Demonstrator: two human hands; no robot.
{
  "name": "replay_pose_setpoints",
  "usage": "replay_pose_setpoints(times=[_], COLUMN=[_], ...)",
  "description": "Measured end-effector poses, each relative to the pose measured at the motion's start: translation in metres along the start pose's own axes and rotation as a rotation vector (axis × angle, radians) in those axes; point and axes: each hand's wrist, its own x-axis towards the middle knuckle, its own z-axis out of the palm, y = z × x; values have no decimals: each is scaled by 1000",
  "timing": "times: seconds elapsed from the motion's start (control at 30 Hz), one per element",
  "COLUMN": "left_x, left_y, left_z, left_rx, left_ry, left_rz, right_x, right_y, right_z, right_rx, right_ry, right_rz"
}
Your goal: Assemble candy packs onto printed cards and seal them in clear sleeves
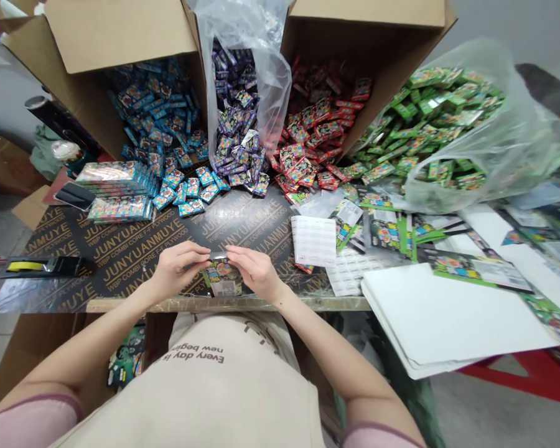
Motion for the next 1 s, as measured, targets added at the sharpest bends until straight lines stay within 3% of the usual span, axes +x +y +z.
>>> replay_pose_setpoints(times=[0.1, 0.2, 0.27, 0.37, 0.43, 0.47, 0.53, 0.63, 0.73, 0.8, 0.9, 1.0], left_x=[7, 8, 1, -26, -53, -68, -96, -121, -118, -106, -86, -74], left_y=[4, -1, -14, -47, -68, -77, -90, -97, -92, -86, -78, -76], left_z=[-1, -9, -17, -25, -25, -24, -22, -20, -22, -19, -4, 15], left_rx=[-63, -95, -74, -10, 42, 70, 118, 312, 493, 431, 286, 238], left_ry=[-7, 48, 211, 572, 699, 697, 607, 431, 272, 62, -340, -532], left_rz=[-64, -190, -360, -644, -799, -871, -1010, -1079, -896, -715, -480, -407], right_x=[5, 11, 5, -25, -50, -59, -69, -60, -35, -18, 7, 37], right_y=[-6, 4, 24, 63, 84, 90, 91, 76, 66, 69, 79, 91], right_z=[1, -16, -43, -89, -107, -109, -102, -78, -55, -39, -5, 43], right_rx=[-17, -149, -305, -503, -517, -442, -169, 119, 98, 75, 72, 2], right_ry=[-45, -45, 96, 374, 477, 488, 378, 98, 45, 20, -131, -305], right_rz=[42, 214, 376, 601, 753, 826, 886, 767, 691, 677, 554, 357])
